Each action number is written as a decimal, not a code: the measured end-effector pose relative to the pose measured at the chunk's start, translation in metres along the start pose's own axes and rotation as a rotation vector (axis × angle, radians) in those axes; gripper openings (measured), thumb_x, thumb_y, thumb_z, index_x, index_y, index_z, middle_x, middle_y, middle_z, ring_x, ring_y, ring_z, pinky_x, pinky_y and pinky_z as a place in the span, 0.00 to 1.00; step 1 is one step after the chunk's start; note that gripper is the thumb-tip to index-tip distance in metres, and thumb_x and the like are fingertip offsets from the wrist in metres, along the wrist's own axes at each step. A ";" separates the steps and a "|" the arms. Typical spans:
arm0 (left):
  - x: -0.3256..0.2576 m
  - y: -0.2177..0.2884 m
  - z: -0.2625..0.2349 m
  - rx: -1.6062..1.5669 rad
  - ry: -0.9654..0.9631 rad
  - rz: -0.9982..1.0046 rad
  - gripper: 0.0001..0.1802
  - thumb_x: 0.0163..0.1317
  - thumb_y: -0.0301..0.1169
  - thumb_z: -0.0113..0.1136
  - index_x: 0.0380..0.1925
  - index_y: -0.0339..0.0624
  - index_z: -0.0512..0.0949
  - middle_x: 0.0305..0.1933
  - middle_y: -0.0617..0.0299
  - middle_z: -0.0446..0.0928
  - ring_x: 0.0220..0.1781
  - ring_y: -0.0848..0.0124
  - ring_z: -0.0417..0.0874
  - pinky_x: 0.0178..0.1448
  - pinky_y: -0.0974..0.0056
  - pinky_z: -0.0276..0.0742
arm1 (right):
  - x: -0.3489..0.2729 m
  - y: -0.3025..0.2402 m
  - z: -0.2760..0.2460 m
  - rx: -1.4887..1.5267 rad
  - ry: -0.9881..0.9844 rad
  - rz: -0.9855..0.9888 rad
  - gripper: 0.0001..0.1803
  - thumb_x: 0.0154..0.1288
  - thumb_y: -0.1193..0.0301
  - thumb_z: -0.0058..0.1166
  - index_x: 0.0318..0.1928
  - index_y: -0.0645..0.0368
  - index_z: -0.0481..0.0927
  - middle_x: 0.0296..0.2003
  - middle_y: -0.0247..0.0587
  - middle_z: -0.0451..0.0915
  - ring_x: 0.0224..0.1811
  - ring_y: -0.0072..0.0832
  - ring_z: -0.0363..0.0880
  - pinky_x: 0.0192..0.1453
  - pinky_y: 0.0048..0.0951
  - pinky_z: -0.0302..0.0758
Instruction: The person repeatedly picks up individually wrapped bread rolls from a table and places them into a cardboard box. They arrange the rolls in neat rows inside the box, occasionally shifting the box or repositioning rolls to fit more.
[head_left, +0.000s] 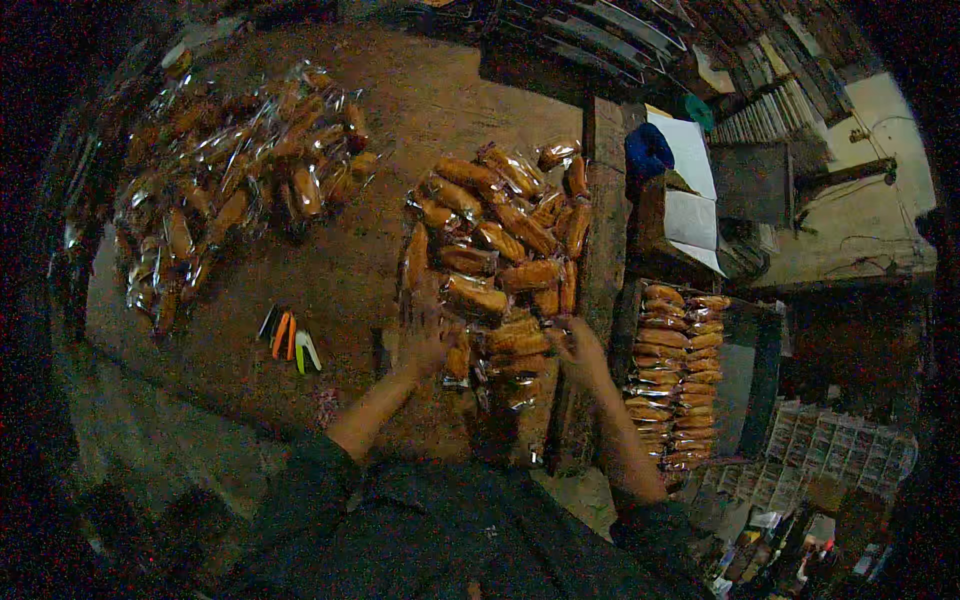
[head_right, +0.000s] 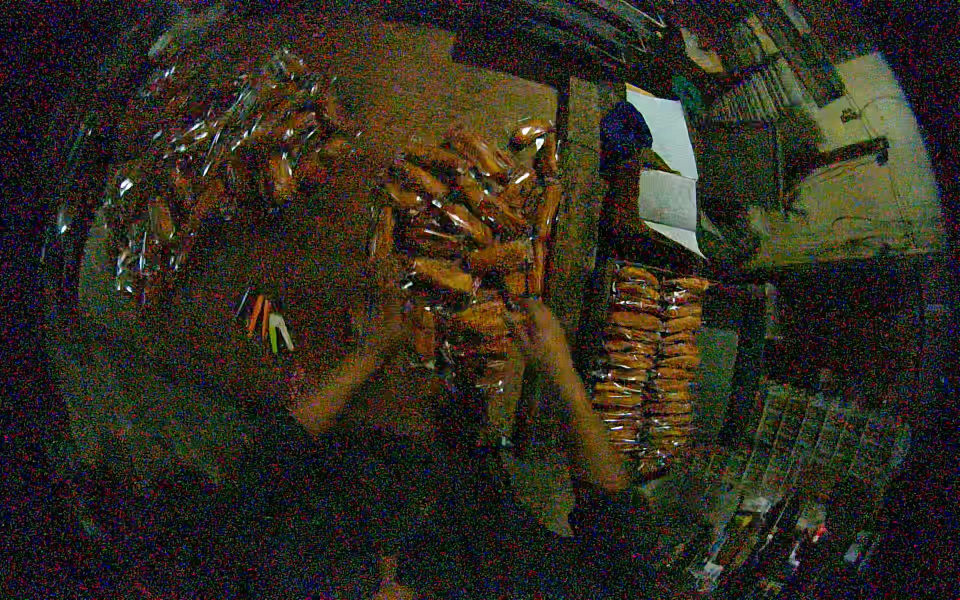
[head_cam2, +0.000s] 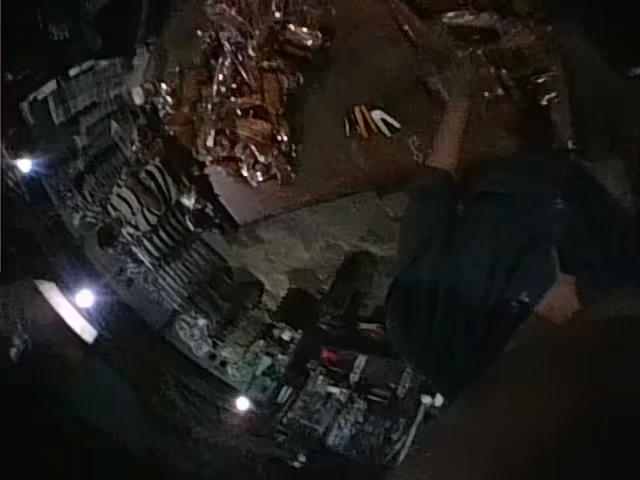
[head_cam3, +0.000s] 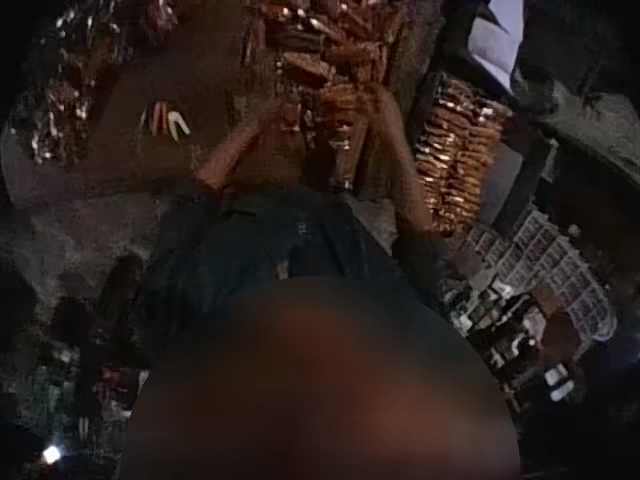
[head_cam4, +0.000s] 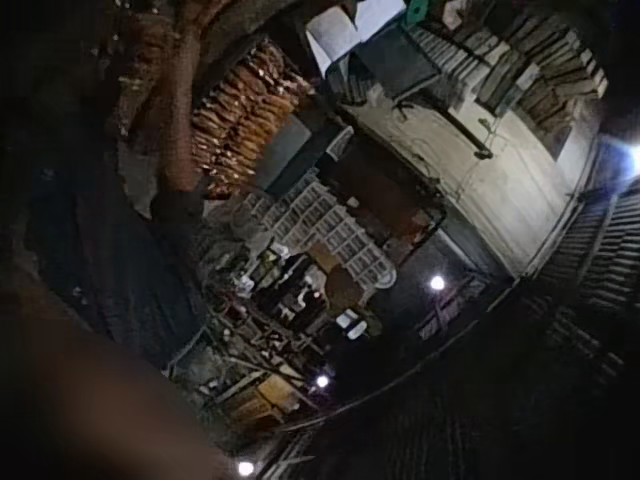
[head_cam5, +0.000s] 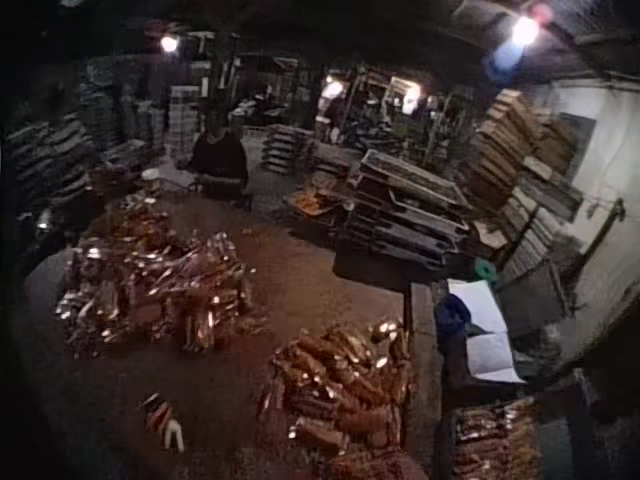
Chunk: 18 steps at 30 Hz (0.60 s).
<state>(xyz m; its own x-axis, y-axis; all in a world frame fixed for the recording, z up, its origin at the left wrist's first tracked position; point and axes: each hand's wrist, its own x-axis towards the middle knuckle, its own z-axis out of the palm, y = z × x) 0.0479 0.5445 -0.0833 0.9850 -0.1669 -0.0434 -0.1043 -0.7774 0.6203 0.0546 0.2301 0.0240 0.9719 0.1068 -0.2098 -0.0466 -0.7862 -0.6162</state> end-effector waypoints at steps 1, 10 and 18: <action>0.038 -0.008 -0.014 -0.024 -0.289 -0.178 0.45 0.71 0.52 0.57 0.79 0.47 0.50 0.79 0.40 0.56 0.77 0.33 0.59 0.73 0.35 0.66 | 0.028 -0.003 -0.017 -0.053 0.099 -0.097 0.22 0.73 0.62 0.60 0.60 0.61 0.78 0.55 0.50 0.81 0.52 0.45 0.82 0.58 0.41 0.78; 0.295 -0.044 -0.039 0.436 0.297 0.335 0.44 0.69 0.59 0.54 0.77 0.45 0.58 0.82 0.43 0.50 0.83 0.40 0.47 0.82 0.34 0.45 | 0.320 0.032 -0.085 -0.322 0.092 -0.180 0.24 0.73 0.59 0.57 0.62 0.61 0.75 0.57 0.59 0.77 0.56 0.53 0.77 0.61 0.45 0.75; 0.331 -0.054 -0.005 0.184 -0.067 0.279 0.45 0.67 0.72 0.42 0.75 0.57 0.64 0.78 0.55 0.64 0.83 0.44 0.50 0.83 0.36 0.28 | 0.411 0.088 -0.008 -0.642 0.161 0.068 0.45 0.70 0.37 0.51 0.79 0.41 0.56 0.81 0.44 0.48 0.80 0.64 0.43 0.80 0.64 0.45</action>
<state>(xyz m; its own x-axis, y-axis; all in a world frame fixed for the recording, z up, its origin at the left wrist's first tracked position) 0.3805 0.5342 -0.1269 0.9046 -0.4230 0.0526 -0.3973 -0.7919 0.4638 0.4522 0.1997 -0.1103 0.9963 -0.0087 -0.0853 -0.0105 -0.9997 -0.0210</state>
